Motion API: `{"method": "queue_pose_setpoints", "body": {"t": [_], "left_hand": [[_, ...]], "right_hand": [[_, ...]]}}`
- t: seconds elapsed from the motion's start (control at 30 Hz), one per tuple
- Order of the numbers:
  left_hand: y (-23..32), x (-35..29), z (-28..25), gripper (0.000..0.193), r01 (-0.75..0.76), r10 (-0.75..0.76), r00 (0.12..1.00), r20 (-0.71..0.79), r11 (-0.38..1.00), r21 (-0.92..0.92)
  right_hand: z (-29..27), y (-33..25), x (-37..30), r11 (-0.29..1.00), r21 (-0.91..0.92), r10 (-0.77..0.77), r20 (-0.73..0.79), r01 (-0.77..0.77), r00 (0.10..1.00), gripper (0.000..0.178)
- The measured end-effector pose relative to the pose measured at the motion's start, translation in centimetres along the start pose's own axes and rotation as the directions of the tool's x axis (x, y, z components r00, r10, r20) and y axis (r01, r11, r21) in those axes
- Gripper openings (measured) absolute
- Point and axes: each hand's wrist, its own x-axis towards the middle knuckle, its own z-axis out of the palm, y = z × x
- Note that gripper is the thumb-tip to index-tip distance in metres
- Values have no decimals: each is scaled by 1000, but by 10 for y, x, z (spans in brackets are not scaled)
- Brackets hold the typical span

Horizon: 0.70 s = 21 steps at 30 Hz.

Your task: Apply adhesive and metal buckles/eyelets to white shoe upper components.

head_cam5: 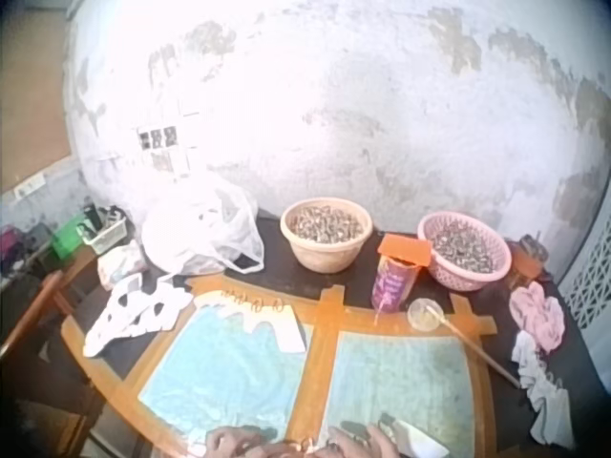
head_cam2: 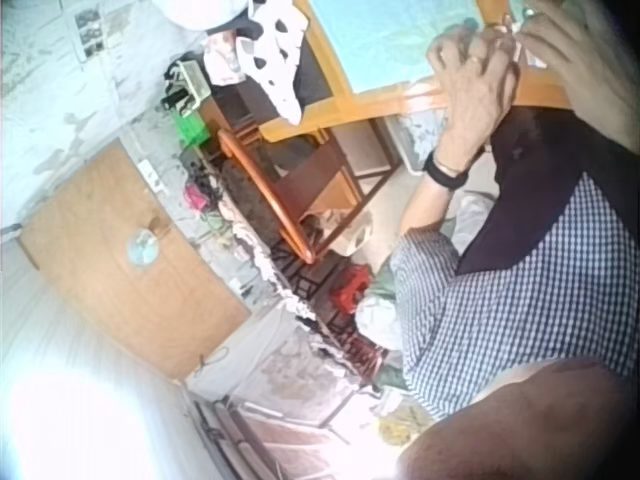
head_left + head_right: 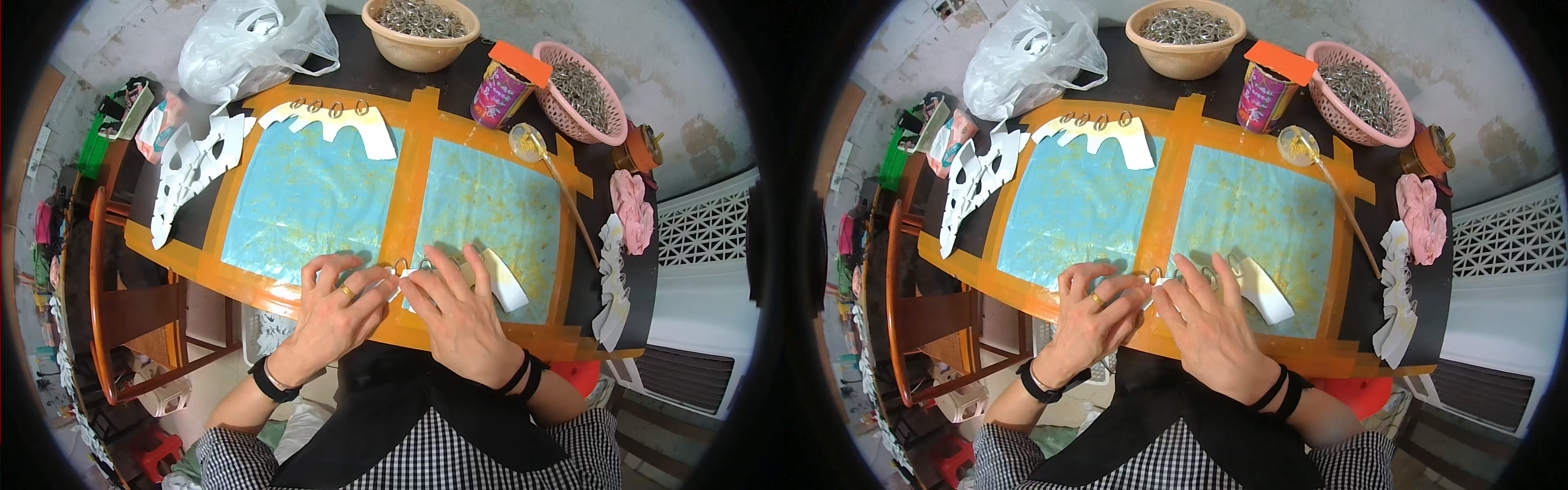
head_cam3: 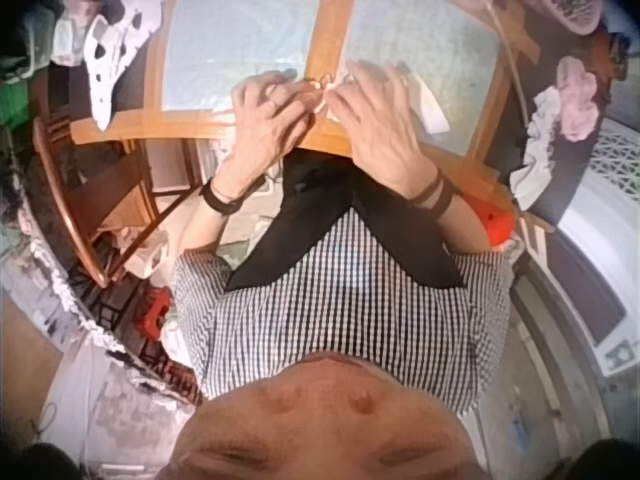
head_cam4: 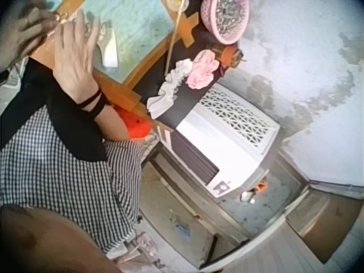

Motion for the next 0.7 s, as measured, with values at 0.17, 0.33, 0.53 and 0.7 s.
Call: {"method": "queue_pose_setpoints", "body": {"t": [0.17, 0.33, 0.53, 0.7], "left_hand": [[-4, -9, -2, 40, -54, 52, 998, 43, 998, 40], [-8, -8, -5, 40, -77, 76, 993, 87, 997, 16], [-6, -8, -5, 40, -102, 101, 987, 122, 995, 6], [-1, -14, -2, 50, -93, 86, 990, 113, 994, 55]], "right_hand": [[-3, 0, -3, 998, -50, -43, 12, 44, 999, 45], [-2, 1, -2, 991, -103, -82, 38, 86, 996, 44], [2, 4, -3, 989, -92, -113, 35, 116, 993, 43], [0, 2, -2, 989, -102, -107, 38, 110, 994, 43]]}}
